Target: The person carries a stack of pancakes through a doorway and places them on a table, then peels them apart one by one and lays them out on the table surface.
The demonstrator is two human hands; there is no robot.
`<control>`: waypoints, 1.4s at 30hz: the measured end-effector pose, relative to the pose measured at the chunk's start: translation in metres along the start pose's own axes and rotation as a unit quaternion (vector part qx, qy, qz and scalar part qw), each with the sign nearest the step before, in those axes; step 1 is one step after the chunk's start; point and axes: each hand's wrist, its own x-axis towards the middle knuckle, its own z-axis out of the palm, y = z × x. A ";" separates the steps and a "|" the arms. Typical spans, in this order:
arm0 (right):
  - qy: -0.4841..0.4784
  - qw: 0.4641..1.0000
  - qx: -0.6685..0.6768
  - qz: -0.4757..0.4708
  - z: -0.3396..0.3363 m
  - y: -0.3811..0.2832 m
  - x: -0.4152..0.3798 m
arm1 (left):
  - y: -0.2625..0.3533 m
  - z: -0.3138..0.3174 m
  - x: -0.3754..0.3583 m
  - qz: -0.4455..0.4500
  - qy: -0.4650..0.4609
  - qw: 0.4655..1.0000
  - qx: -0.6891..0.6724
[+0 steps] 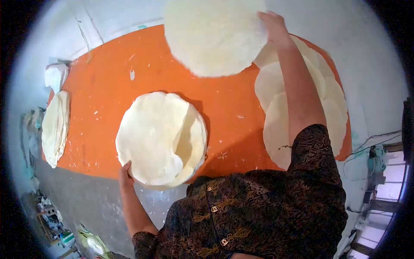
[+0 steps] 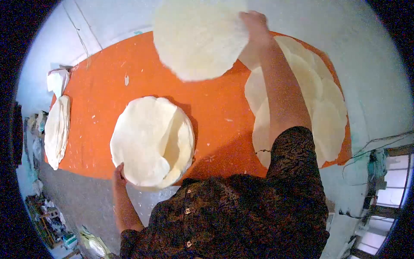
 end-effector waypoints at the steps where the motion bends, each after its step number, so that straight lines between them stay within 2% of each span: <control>1: -0.002 1.000 -0.004 0.020 -0.024 0.032 0.032 | -0.002 -0.003 0.004 0.003 0.012 1.000 0.001; 2: -0.006 0.999 -0.008 0.040 -0.045 0.074 0.063 | -0.003 -0.005 0.004 0.004 0.014 1.000 0.001; 4: 0.054 0.975 0.202 0.078 -0.060 0.143 0.074 | -0.003 -0.004 0.003 0.005 0.018 1.000 0.001; 5: 0.070 0.976 0.165 0.119 -0.059 0.170 0.068 | 0.001 0.005 -0.001 0.006 0.046 0.999 0.009; 6: 0.094 0.956 0.219 0.171 -0.052 0.178 0.053 | 0.000 0.003 0.001 0.003 0.044 0.999 0.011; 7: 0.123 0.928 0.273 0.220 -0.045 0.186 0.037 | -0.001 -0.002 0.003 0.000 0.042 0.999 0.013; 8: 0.158 0.856 0.410 0.274 -0.032 0.186 0.025 | -0.003 -0.005 0.006 -0.004 0.039 0.999 0.016; 10: 0.150 0.890 0.169 0.395 -0.036 0.270 0.036 | -0.006 -0.012 0.009 0.000 0.033 0.999 0.009; 12: 0.100 0.941 0.035 0.322 -0.022 0.286 0.010 | -0.006 -0.013 0.005 0.003 0.041 0.999 0.018; 13: 0.074 0.957 -0.034 0.280 -0.014 0.287 -0.007 | -0.003 -0.005 0.000 0.006 0.050 0.998 0.028; 16: 0.052 0.953 -0.100 0.281 0.008 0.245 -0.049 | 0.001 0.008 -0.008 0.017 0.032 0.999 0.029; 17: 0.069 0.964 -0.178 0.186 0.012 0.254 -0.055 | 0.001 0.009 -0.009 0.021 0.019 0.999 0.024; 20: -0.074 0.969 -0.176 0.159 0.029 0.218 -0.109 | 0.001 0.006 -0.006 0.034 -0.011 0.999 0.039; 22: -0.164 0.966 -0.171 0.108 0.054 0.196 -0.148 | 0.006 0.011 -0.013 0.050 -0.053 0.995 0.062; 26: -0.319 0.934 -0.158 0.044 0.122 0.152 -0.253 | 0.007 -0.010 -0.018 0.008 -0.174 0.984 -0.029; 28: -0.381 0.901 -0.207 0.000 0.152 0.119 -0.311 | 0.004 -0.018 -0.023 -0.005 -0.167 0.982 -0.084; 30: -0.426 0.878 -0.217 -0.036 0.181 0.095 -0.366 | -0.003 -0.031 -0.015 -0.045 -0.228 0.961 -0.152; 31: -0.476 0.849 -0.227 -0.035 0.195 0.078 -0.386 | 0.004 -0.019 -0.026 -0.062 -0.189 0.969 -0.150; 32: -0.522 0.819 -0.236 -0.034 0.209 0.064 -0.404 | 0.008 -0.016 -0.030 -0.070 -0.204 0.963 -0.159; 34: -0.510 0.816 -0.257 -0.084 0.229 0.060 -0.436 | 0.013 -0.014 -0.033 -0.082 -0.265 0.949 -0.150; 35: -0.503 0.815 -0.267 -0.107 0.236 0.058 -0.446 | 0.011 -0.011 -0.031 -0.061 -0.251 0.959 -0.116; 39: -0.522 0.809 -0.268 -0.034 0.242 0.051 -0.452 | 0.018 -0.013 -0.030 -0.080 -0.298 0.949 -0.071; 42: -0.542 0.819 -0.125 0.142 0.236 0.067 -0.444 | 0.015 -0.018 -0.026 -0.057 -0.319 0.944 -0.054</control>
